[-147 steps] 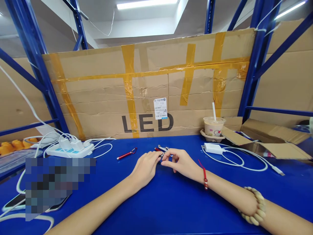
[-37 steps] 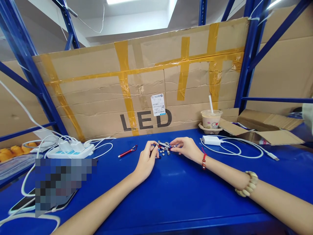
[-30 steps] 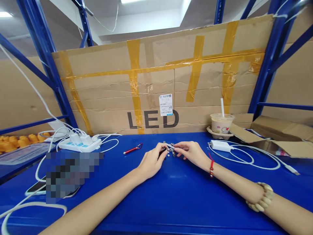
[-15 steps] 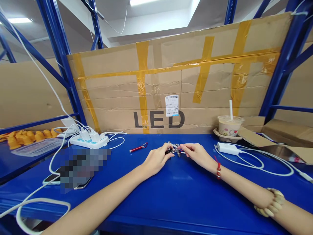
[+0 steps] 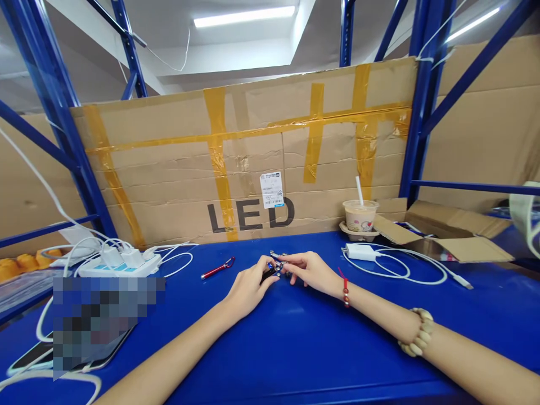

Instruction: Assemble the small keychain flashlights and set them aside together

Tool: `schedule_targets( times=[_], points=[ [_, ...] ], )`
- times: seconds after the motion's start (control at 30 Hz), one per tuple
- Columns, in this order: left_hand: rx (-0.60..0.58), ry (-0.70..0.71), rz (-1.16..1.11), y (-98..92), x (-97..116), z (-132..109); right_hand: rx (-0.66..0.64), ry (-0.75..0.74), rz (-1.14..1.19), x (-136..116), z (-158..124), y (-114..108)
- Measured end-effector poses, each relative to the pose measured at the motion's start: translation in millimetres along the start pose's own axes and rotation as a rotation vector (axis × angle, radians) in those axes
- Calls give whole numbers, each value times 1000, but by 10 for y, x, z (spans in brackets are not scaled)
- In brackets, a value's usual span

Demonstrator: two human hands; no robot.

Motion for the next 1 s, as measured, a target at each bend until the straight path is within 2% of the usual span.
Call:
schedule_targets(
  times=[0.47, 0.6, 0.77, 1.0],
  points=[
    [-28, 20, 75, 35, -6, 19, 37, -68, -304, 27, -31, -26],
    [2, 32, 64, 32, -15, 23, 18, -39, -322, 6, -48, -3],
    [-22, 17, 114, 16, 1, 26, 12, -54, -368, -19, -61, 9],
    [-5, 2, 116, 8, 21, 11, 83, -80, -385, -23, -51, -6]
  ],
)
Point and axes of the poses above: each hand's wrist, its own z-axis towards the middle knuckle, its own y-axis out of the palm, x = y × z, the point moved 1 cm from there along z, towards the middle knuckle, and after that the axes turned 10 degrees about z, right-handed, at the moved point
